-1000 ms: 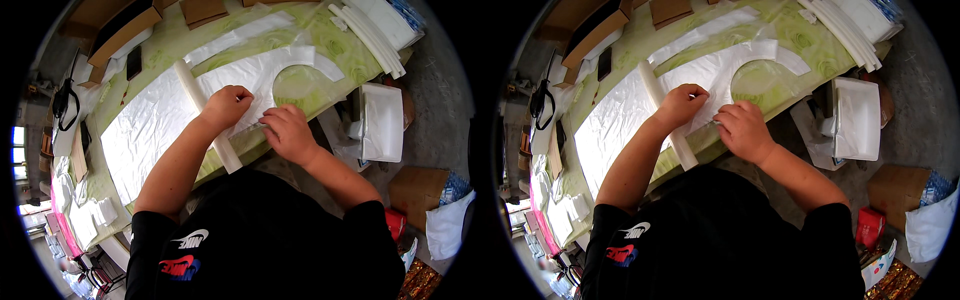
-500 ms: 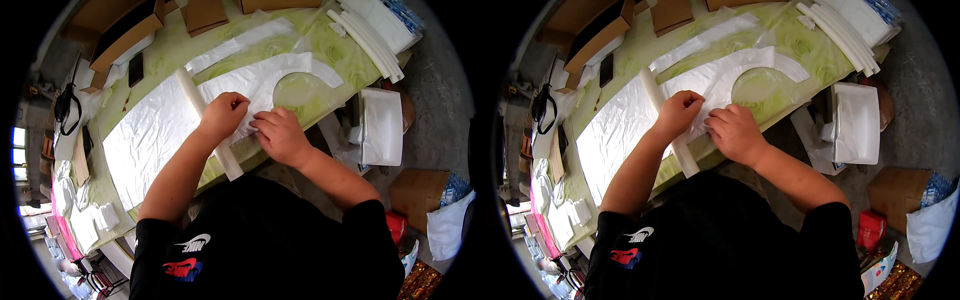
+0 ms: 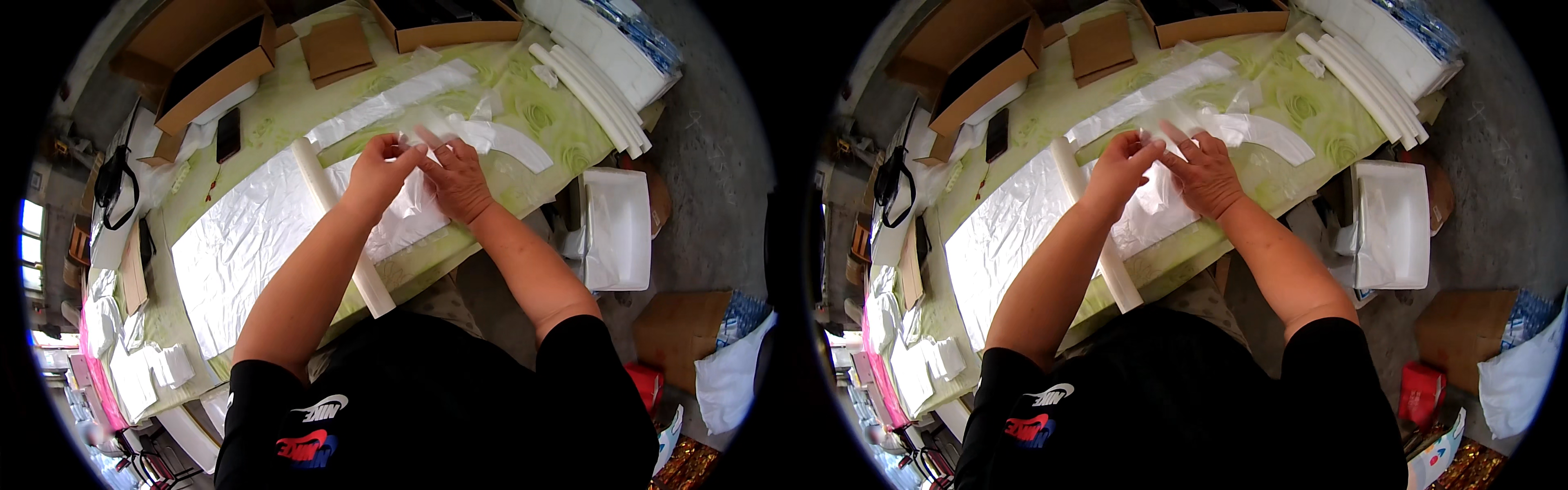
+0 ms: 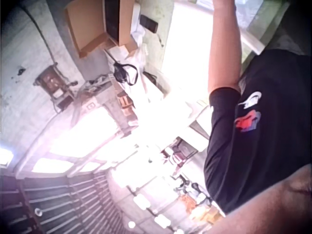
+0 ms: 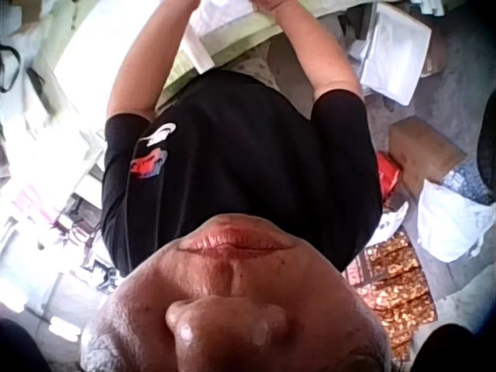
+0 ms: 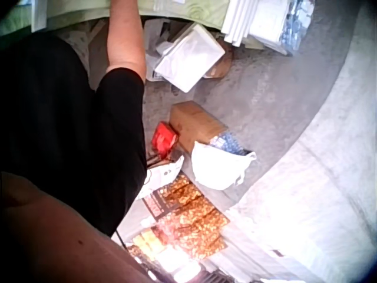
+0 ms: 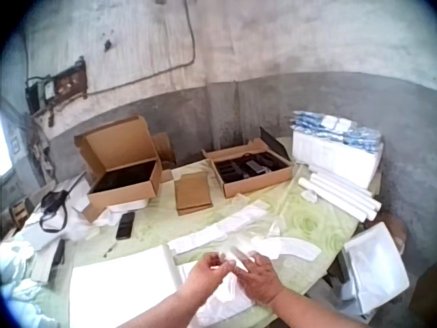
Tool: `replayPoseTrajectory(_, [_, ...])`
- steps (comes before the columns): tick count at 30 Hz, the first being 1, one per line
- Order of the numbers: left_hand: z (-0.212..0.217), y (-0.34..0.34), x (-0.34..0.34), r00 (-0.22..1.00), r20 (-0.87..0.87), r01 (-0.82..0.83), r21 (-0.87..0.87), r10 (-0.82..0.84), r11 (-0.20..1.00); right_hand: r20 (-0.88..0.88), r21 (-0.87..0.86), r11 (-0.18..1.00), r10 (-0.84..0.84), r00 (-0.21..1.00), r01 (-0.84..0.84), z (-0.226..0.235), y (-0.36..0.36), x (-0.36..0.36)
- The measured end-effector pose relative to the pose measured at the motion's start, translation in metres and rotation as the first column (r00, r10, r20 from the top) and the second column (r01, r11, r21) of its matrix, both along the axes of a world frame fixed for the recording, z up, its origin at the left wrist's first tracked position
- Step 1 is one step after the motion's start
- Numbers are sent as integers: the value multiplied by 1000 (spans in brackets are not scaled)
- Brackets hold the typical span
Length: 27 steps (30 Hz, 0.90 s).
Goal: The person wraps white rectangular items in clear plastic film on a workbench. They unroll the film, place the item inside, fold the edges, and set the wrapped item aside. The process is repeated multiple times.
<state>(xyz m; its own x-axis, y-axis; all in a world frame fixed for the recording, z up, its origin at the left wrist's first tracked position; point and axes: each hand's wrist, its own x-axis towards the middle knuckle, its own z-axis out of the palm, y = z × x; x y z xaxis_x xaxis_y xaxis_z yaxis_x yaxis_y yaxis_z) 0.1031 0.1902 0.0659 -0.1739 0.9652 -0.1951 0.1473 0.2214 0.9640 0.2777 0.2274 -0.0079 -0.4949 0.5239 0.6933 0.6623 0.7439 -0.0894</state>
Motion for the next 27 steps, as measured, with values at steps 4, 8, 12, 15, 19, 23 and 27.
replayPoseTrajectory(4, [-1, 19, -4, 963, 253, -74, -84, 93, 994, 9, -113, 983, -148, 989, 148, -1, 5, 2])
replayPoseTrajectory(8, [25, -14, -28, 900, 413, -147, -16, 141, 989, -79, -430, 779, -537, 840, 457, -9, 21, 3])
replayPoseTrajectory(12, [21, -84, -113, 881, 379, -330, 59, 285, 942, -232, -408, 809, -541, 809, 424, -15, 23, 4])
replayPoseTrajectory(15, [-4, -128, -175, 832, 170, -530, -40, 529, 847, -315, -313, 880, -450, 835, 356, -25, 32, 17])
replayPoseTrajectory(19, [-39, -171, -220, 791, -223, -606, -165, 569, 778, -305, -283, 909, -389, 869, 308, -29, 38, 21])
replayPoseTrajectory(23, [-61, -173, -224, 498, -625, -478, 380, 601, 792, -298, -282, 909, -388, 872, 308, -30, 40, 23])
replayPoseTrajectory(27, [-45, -146, -154, 720, -526, -154, 515, 453, 843, -332, -97, 967, -255, 908, 236, -22, 30, 23])
